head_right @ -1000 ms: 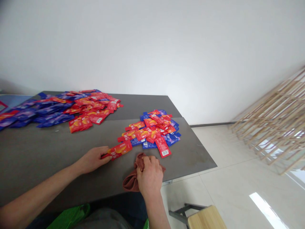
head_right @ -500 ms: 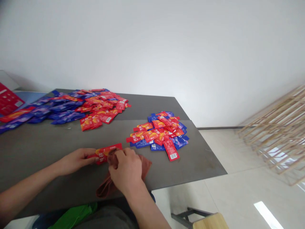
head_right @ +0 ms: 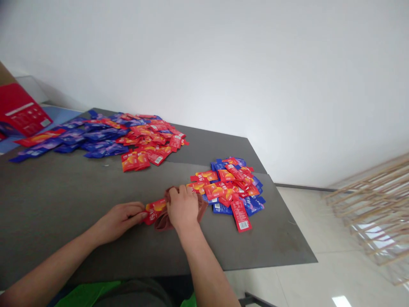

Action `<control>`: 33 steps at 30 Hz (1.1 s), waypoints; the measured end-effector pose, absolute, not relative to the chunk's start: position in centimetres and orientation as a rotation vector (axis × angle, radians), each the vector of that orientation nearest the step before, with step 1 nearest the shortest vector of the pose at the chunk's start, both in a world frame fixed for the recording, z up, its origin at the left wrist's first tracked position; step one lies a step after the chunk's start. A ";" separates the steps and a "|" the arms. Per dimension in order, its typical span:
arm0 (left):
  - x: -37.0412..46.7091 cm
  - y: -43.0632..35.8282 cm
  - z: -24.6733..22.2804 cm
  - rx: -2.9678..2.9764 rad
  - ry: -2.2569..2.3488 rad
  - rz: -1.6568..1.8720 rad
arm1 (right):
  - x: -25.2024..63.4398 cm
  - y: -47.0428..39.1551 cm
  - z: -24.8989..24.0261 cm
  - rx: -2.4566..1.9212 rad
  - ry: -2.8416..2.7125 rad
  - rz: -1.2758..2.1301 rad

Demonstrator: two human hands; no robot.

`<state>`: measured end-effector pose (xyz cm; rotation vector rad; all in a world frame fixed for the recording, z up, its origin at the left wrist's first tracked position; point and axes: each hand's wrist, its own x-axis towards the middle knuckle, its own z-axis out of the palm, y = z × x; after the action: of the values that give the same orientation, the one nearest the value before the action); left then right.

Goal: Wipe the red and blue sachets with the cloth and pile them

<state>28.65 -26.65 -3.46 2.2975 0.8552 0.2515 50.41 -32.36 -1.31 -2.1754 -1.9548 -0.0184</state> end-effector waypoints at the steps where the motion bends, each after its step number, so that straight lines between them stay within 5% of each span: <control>1: 28.6 -26.6 -3.5 2.287 0.846 0.256 | 51.5 -32.5 -1.1 -2.227 -1.901 -0.043; 6: 28.2 -26.4 -3.9 2.208 0.814 0.277 | 52.5 -34.4 1.0 -2.206 -1.644 -0.094; 13: 27.9 -25.8 -3.4 2.110 0.765 0.317 | 44.7 -34.5 0.1 -1.933 -2.072 0.094; 21: 27.6 -25.8 -4.0 2.191 0.829 0.332 | 52.5 -34.4 -0.7 -2.352 -1.820 0.009; 26: 27.3 -25.3 -4.1 2.129 0.818 0.314 | 49.7 -36.0 1.2 -2.098 -1.736 -0.024; 33: 27.9 -25.7 -4.0 2.195 0.837 0.302 | 45.7 -34.3 -1.9 -2.041 -1.955 0.124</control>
<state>27.92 -25.74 -3.96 2.1953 0.8371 0.3025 45.74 -34.28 -1.90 -2.0410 -1.9549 0.1243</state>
